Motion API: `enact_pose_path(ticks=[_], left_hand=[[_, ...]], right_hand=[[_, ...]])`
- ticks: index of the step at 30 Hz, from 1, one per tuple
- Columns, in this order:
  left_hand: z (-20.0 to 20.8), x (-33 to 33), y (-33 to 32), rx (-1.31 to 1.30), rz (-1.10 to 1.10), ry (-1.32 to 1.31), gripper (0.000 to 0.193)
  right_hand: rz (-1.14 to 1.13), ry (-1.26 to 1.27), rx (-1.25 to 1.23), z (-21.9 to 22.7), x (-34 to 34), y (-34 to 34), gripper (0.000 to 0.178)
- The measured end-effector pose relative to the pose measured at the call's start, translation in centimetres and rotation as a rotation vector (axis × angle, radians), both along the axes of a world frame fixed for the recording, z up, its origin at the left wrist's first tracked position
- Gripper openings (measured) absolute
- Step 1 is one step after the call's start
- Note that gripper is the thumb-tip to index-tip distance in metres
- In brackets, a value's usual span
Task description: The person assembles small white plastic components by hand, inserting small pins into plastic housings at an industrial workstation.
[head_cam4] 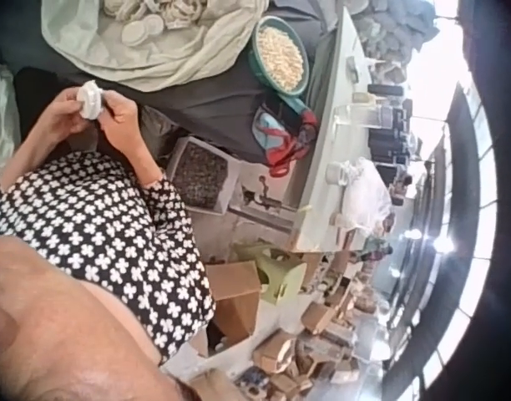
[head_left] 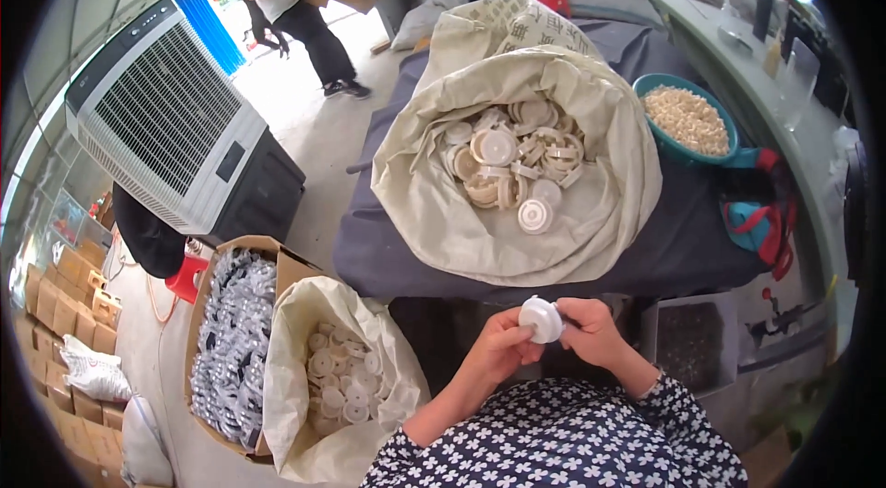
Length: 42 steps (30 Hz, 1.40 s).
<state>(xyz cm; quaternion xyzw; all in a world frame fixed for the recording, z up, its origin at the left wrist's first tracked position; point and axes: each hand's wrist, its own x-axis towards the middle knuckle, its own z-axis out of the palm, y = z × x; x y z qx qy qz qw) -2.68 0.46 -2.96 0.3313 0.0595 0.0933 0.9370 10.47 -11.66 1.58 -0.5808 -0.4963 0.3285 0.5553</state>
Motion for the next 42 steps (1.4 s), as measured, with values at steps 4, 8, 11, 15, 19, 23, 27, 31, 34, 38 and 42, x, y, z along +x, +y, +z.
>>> enact_pose_path(ticks=[4, 8, 11, 15, 19, 23, 27, 31, 34, 38, 42], left_hand=[[-0.6, -0.6, 0.1, -0.029, 0.030, 0.009, 0.034], [0.9, -0.2, 0.7, 0.021, 0.177, 0.075, 0.061], [2.4, 0.0, 1.9, 0.127, 0.429, 0.164, 0.040], [3.2, 0.3, 2.3, 0.499, 0.343, 0.246, 0.015], [3.9, 2.0, 0.7, 0.670, 0.235, 0.252, 0.016], [4.4, 2.1, -0.4, 0.810, 0.226, 0.237, 0.022], [2.4, 1.0, 0.3, 0.405, 0.363, 0.247, 0.028], [0.9, -0.6, 1.8, 0.282, 0.380, 0.154, 0.030], [0.4, -1.3, 1.7, 0.272, 0.342, 0.150, 0.030], [0.5, -1.5, 1.2, 0.261, 0.342, 0.164, 0.031], [1.2, -1.4, 1.3, 0.242, 0.382, 0.205, 0.032]], right_hand=[[-0.026, -0.008, 0.025, -0.5, -0.8, 1.0, 0.012], [-0.321, -0.203, 0.046, -1.3, -0.6, 1.1, 0.008], [-0.400, -0.005, -0.011, -0.8, 0.9, 1.1, 0.008], [-0.277, 0.088, 0.022, 1.2, 0.9, 1.1, 0.010], [-0.207, -0.208, 0.141, 0.9, 1.2, 1.0, 0.011], [-0.148, -0.401, 0.158, 1.3, 1.0, 0.0, 0.011], [-0.387, 0.241, 0.097, 2.0, 2.3, -0.6, 0.008], [-0.724, 0.270, 0.295, 5.0, 9.8, -0.8, 0.008], [-0.943, 0.202, 0.298, 6.8, 17.1, -0.9, 0.010], [-1.005, 0.227, 0.258, 7.0, 25.2, -1.5, 0.008], [-1.032, 0.161, 0.163, 5.6, 26.3, -0.5, 0.017]])
